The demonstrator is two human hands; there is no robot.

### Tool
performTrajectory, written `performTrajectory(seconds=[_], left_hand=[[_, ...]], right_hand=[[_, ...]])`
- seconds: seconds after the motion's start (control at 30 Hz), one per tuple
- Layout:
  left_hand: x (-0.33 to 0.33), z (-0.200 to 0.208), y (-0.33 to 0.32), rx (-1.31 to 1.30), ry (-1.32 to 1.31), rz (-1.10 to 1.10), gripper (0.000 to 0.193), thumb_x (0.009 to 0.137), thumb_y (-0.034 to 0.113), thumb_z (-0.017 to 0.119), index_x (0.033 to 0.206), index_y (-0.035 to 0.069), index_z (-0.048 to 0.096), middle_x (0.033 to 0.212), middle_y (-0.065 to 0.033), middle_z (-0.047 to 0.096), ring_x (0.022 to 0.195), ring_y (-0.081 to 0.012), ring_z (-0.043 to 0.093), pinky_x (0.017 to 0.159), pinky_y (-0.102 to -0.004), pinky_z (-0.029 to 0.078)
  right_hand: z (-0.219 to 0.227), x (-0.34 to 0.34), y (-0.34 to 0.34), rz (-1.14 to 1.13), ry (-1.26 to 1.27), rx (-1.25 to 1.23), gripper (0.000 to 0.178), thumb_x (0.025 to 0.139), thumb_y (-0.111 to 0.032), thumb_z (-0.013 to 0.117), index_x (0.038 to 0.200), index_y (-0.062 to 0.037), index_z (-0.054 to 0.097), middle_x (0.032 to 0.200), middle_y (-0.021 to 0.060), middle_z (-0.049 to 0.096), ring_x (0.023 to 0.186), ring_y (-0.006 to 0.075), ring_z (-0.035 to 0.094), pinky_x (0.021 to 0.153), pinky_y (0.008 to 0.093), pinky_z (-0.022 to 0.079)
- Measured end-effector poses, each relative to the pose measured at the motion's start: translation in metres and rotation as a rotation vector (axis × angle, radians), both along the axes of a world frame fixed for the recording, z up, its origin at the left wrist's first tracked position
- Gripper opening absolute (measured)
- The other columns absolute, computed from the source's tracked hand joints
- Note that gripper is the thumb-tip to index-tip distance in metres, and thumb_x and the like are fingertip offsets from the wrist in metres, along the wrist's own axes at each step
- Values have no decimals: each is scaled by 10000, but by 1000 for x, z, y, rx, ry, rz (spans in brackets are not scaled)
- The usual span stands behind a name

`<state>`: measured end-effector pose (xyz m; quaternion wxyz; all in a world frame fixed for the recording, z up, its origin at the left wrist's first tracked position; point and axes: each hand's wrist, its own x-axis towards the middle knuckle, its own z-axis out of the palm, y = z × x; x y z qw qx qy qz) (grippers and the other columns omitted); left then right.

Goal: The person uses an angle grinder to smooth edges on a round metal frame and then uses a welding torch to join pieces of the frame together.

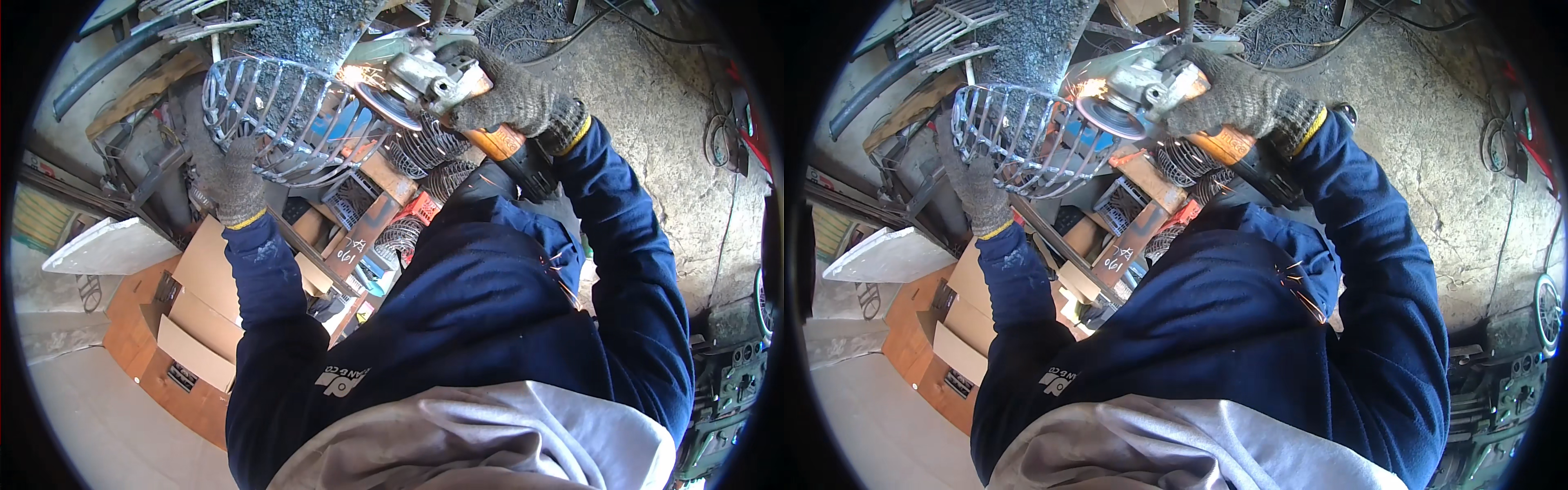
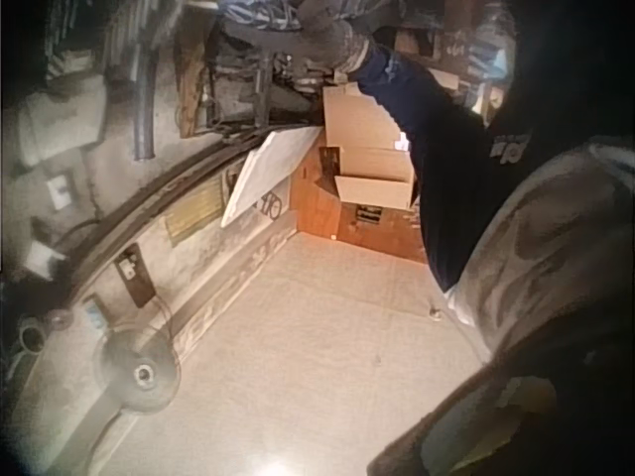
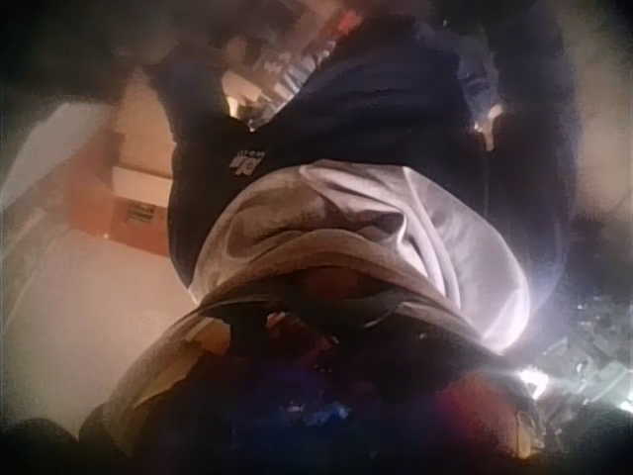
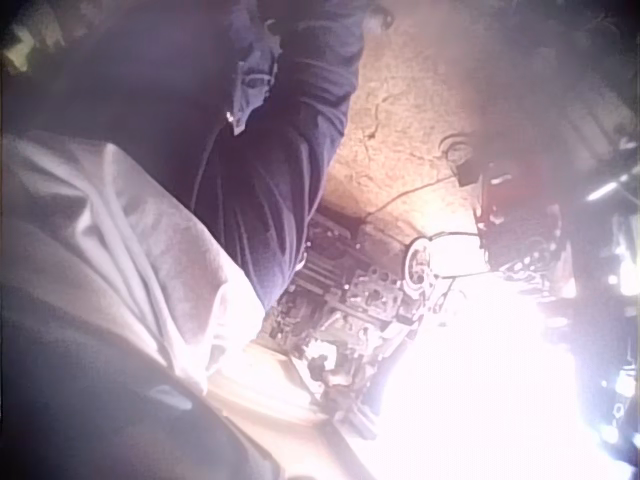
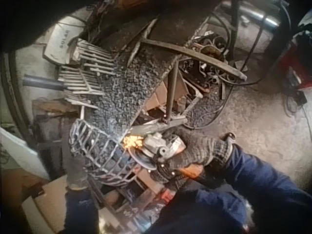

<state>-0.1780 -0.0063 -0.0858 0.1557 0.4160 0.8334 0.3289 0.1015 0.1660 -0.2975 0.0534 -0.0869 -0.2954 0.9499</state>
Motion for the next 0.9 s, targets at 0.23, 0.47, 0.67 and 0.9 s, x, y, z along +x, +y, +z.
performTrajectory(seconds=[0.23,0.47,0.67,0.9], left_hand=[[16,-1,3,29,-59,60,1053,737,435,796,1543,-31,304,1483,-174,456,1332,-289,497,1115,-434,409],[3,1,-1,-15,-33,-6,1053,749,446,800,1539,-41,304,1480,-178,459,1331,-288,498,1111,-435,418],[-2,-4,-3,1,16,-53,1114,737,621,801,1519,-30,348,1456,-177,478,1310,-283,509,1105,-437,421],[5,-6,0,35,75,-90,1096,743,708,753,1485,-15,398,1401,-159,510,1277,-271,516,1087,-433,421]], right_hand=[[7,-7,12,15,-14,177,858,692,-94,930,1416,-100,469,1205,69,650,1105,198,646,967,343,547],[14,6,0,-116,3,351,873,681,-92,927,1415,-101,455,1297,72,607,1213,196,583,1027,365,499],[45,11,-24,-404,-117,680,878,638,-385,938,1335,-28,541,1239,161,647,1145,281,648,986,401,525],[77,21,-38,-462,-181,808,786,666,-440,914,1264,-38,599,1170,167,665,1116,317,659,971,423,530]])
